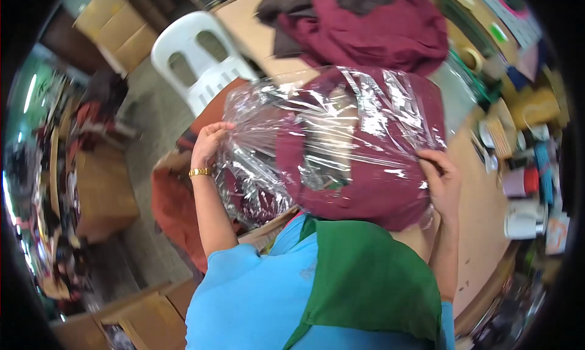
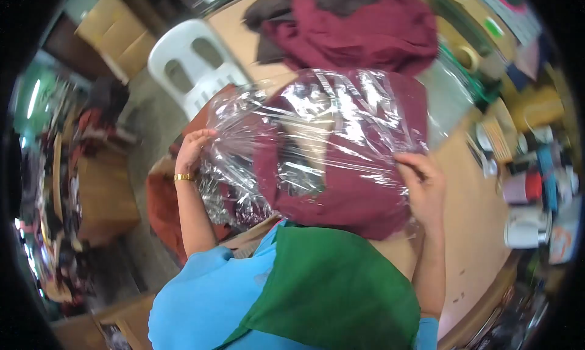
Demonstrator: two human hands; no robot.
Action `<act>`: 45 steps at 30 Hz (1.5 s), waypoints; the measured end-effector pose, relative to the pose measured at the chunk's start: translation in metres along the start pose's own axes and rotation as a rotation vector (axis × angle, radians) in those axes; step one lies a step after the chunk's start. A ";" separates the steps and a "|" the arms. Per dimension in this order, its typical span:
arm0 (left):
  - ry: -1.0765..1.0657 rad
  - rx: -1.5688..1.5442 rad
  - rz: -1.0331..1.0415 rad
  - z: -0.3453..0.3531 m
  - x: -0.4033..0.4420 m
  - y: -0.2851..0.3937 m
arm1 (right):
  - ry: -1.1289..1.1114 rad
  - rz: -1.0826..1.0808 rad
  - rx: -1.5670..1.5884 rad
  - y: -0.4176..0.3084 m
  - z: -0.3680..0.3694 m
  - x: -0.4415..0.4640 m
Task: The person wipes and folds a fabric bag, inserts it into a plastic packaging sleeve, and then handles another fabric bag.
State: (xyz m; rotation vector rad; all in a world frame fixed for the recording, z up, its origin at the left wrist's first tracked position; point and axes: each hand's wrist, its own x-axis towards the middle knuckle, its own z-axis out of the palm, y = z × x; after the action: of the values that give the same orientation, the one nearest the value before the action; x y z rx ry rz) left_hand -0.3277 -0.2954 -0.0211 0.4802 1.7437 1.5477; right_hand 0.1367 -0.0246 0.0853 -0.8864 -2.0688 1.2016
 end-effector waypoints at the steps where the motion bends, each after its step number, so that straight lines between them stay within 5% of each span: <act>1: 0.131 0.134 -0.012 -0.039 -0.015 -0.027 | -0.121 -0.181 -0.146 -0.030 0.031 0.018; 4: 0.445 0.334 0.018 -0.128 -0.064 -0.111 | -0.502 -0.315 -0.225 -0.031 0.120 0.058; 6: 0.524 0.147 -0.260 -0.156 -0.112 -0.128 | -0.709 -0.359 -0.300 -0.015 0.180 0.080; 10: 0.675 -0.056 -0.285 -0.184 -0.157 -0.185 | -0.797 -0.417 -0.331 0.034 0.283 0.100; 16: 0.767 -0.084 -0.305 -0.175 -0.146 -0.219 | -0.937 -0.183 -0.547 0.051 0.326 0.109; 20: 0.576 0.362 -0.493 -0.184 -0.117 -0.279 | -1.243 -0.057 -0.923 0.050 0.326 0.101; 22: 0.839 1.042 -0.775 -0.116 -0.094 -0.208 | -1.243 -0.117 -0.890 0.047 0.316 0.092; 26: 1.005 0.953 -0.215 -0.042 -0.006 -0.169 | -1.062 -0.329 -0.428 0.006 0.257 0.076; 28: 0.862 0.842 0.522 0.011 0.045 -0.125 | -0.960 -0.376 -0.237 -0.012 0.212 0.070; 29: 0.745 0.744 0.720 0.053 0.061 -0.078 | -0.914 -0.370 -0.258 -0.022 0.187 0.068; 32: 0.285 0.579 1.078 0.178 0.074 0.038 | -0.718 -0.277 -0.157 -0.025 0.108 0.050; 34: 0.064 0.674 1.288 0.242 0.078 0.091 | -0.395 -0.076 -0.051 -0.011 0.059 0.028; 36: 0.041 0.784 1.361 0.291 0.084 0.130 | -0.122 0.108 -0.111 0.013 0.010 0.013; 39: -0.015 1.168 1.249 0.327 0.123 0.144 | 0.333 0.080 -0.496 0.094 -0.070 -0.012; 41: -0.098 1.139 0.997 0.338 0.127 0.164 | 0.563 0.129 -0.628 0.141 -0.116 -0.018; 45: -0.059 0.779 1.204 0.352 0.135 0.209 | 0.635 0.239 -0.607 0.181 -0.161 -0.006</act>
State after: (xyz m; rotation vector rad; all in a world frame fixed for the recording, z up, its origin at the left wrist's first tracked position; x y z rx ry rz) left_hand -0.1994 0.0814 0.1439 2.2361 2.0659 1.3852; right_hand 0.3069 0.1194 -0.0089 -1.5843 -1.8173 0.2819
